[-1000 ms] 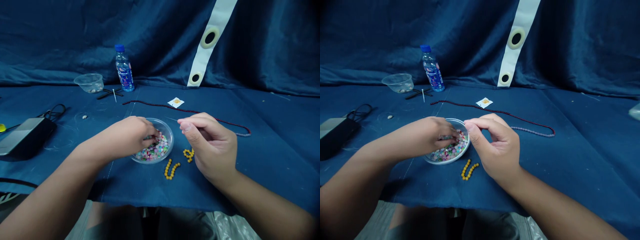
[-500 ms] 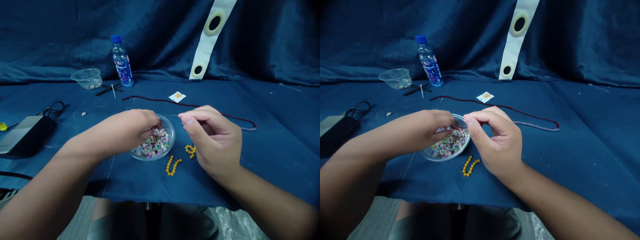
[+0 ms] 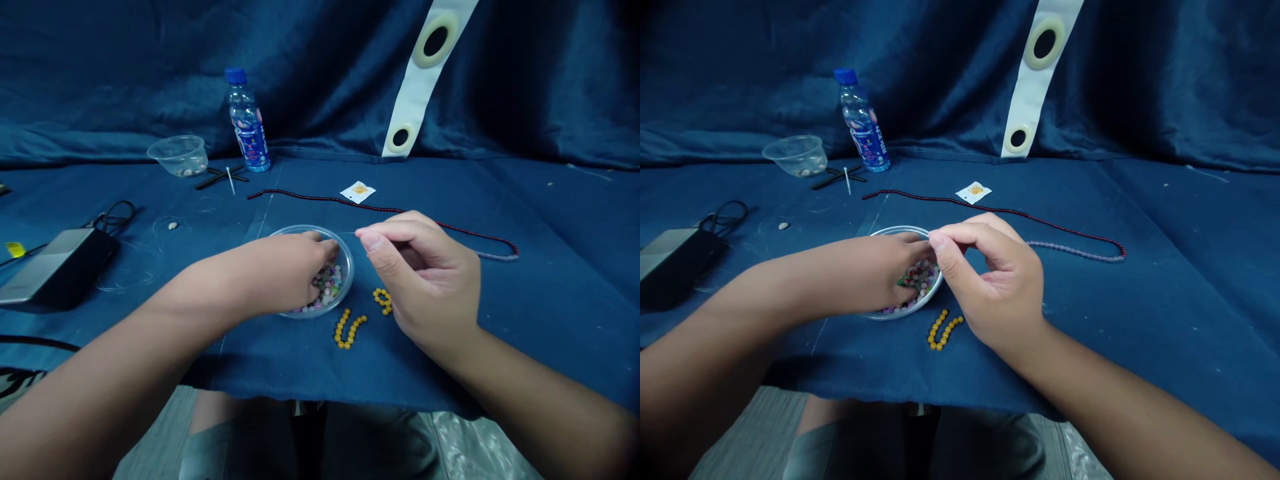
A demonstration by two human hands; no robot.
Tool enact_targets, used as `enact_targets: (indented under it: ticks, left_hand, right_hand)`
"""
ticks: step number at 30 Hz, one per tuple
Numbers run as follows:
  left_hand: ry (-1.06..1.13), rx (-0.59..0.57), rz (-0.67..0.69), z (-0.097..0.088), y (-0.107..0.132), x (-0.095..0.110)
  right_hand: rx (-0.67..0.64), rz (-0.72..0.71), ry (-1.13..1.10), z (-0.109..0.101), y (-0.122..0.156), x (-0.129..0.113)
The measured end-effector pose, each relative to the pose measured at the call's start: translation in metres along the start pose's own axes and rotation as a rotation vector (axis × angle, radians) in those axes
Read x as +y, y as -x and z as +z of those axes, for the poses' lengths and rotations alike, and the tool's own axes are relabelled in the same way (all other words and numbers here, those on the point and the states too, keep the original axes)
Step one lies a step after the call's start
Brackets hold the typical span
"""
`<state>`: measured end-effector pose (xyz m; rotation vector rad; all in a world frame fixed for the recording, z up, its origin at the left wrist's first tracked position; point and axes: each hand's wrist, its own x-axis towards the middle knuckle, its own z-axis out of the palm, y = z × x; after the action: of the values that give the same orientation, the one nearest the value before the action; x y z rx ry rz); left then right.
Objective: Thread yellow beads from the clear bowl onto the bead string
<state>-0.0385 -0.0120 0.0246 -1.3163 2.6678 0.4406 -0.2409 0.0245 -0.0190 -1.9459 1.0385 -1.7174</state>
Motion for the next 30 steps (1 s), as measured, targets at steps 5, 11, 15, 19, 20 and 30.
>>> enact_targets:
  ticks: [5, 11, 15, 19, 20, 30]
  left_hand:
    - [0.091, 0.056, 0.085, 0.003, -0.004, -0.020]
    - [0.179, 0.212, 0.223, -0.004, -0.005, -0.040]
    - [0.214, 0.303, 0.278, -0.004, -0.004, -0.041]
    - [0.198, 0.288, 0.273, -0.003, -0.002, -0.041]
    - [0.186, 0.298, 0.272, -0.003, -0.002, -0.042]
    - [-0.178, 0.124, 0.033, 0.002, 0.000, -0.023]
  right_hand:
    - [-0.016, 0.002, 0.014, 0.000, -0.001, 0.000]
    - [-0.026, -0.002, 0.019, 0.000, 0.000, 0.001]
    - [-0.031, -0.003, 0.037, -0.001, 0.001, 0.001]
    - [-0.028, -0.015, 0.037, 0.000, 0.001, 0.001]
    - [-0.028, -0.019, 0.033, 0.000, 0.001, 0.001]
    - [-0.014, -0.018, 0.050, 0.000, 0.001, 0.003]
